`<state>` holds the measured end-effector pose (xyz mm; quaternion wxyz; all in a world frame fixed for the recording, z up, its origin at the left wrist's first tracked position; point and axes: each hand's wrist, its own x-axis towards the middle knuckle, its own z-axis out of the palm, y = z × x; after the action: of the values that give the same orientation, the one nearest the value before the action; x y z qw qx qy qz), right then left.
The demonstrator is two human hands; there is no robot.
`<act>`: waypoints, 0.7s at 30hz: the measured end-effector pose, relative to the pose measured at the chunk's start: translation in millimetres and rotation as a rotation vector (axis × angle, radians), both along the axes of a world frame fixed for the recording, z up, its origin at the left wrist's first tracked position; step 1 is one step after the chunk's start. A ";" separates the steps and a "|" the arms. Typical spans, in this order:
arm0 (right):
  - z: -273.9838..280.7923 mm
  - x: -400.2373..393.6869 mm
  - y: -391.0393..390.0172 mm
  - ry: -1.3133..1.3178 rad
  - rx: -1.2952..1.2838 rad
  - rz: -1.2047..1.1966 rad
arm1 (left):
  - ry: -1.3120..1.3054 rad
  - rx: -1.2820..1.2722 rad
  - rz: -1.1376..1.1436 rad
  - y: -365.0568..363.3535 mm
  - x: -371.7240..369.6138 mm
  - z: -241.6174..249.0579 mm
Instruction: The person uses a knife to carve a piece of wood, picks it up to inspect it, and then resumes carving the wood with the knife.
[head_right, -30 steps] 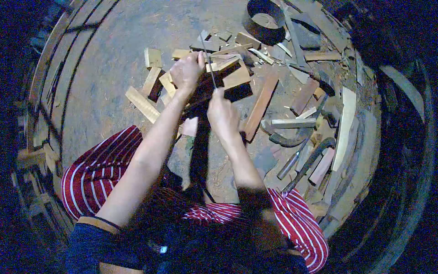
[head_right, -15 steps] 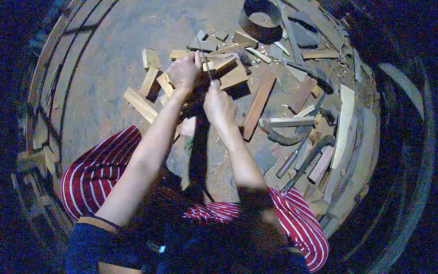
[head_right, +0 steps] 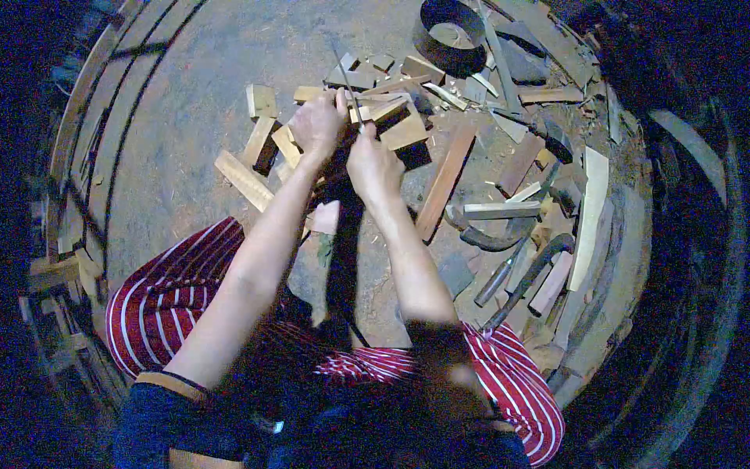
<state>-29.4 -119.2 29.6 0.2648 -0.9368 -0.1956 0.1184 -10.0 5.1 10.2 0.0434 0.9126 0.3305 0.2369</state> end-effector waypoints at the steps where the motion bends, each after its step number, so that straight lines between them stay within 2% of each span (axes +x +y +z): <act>1: -0.5 8.0 8.7 -0.039 -0.009 0.014 | -0.007 0.008 -0.003 1.3 0.7 4.2; 3: -0.5 12.1 8.6 -0.087 -0.029 0.030 | -0.002 -0.011 0.033 -0.9 1.5 8.4; 6: 8.5 -16.5 -15.6 0.053 -0.001 0.027 | -0.007 -0.030 0.026 0.3 3.0 5.8; 9: 22.3 -43.5 -38.3 0.053 -0.064 0.053 | 0.008 -0.014 0.034 2.0 -3.9 0.6; 11: 24.9 -32.4 -32.0 0.081 -0.115 0.042 | 0.021 -0.001 0.006 -2.5 0.0 4.0; 15: 9.5 2.9 2.5 -0.012 -0.039 0.037 | -0.025 0.036 -0.048 0.6 -0.1 1.5; 17: 7.0 5.7 4.1 -0.101 -0.062 0.053 | -0.035 0.015 -0.006 -1.8 1.1 4.2; 19: 15.0 -12.8 -9.5 -0.075 -0.066 0.046 | 0.005 -0.015 -0.005 -2.4 -0.9 7.8; 21: 27.4 -32.8 -27.3 0.095 -0.071 0.040 | 0.037 -0.024 0.046 0.4 2.1 2.5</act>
<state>-62.2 -146.5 57.0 0.2378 -0.9349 -0.1971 0.1748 -7.9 5.5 12.7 0.0430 0.9084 0.3549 0.2170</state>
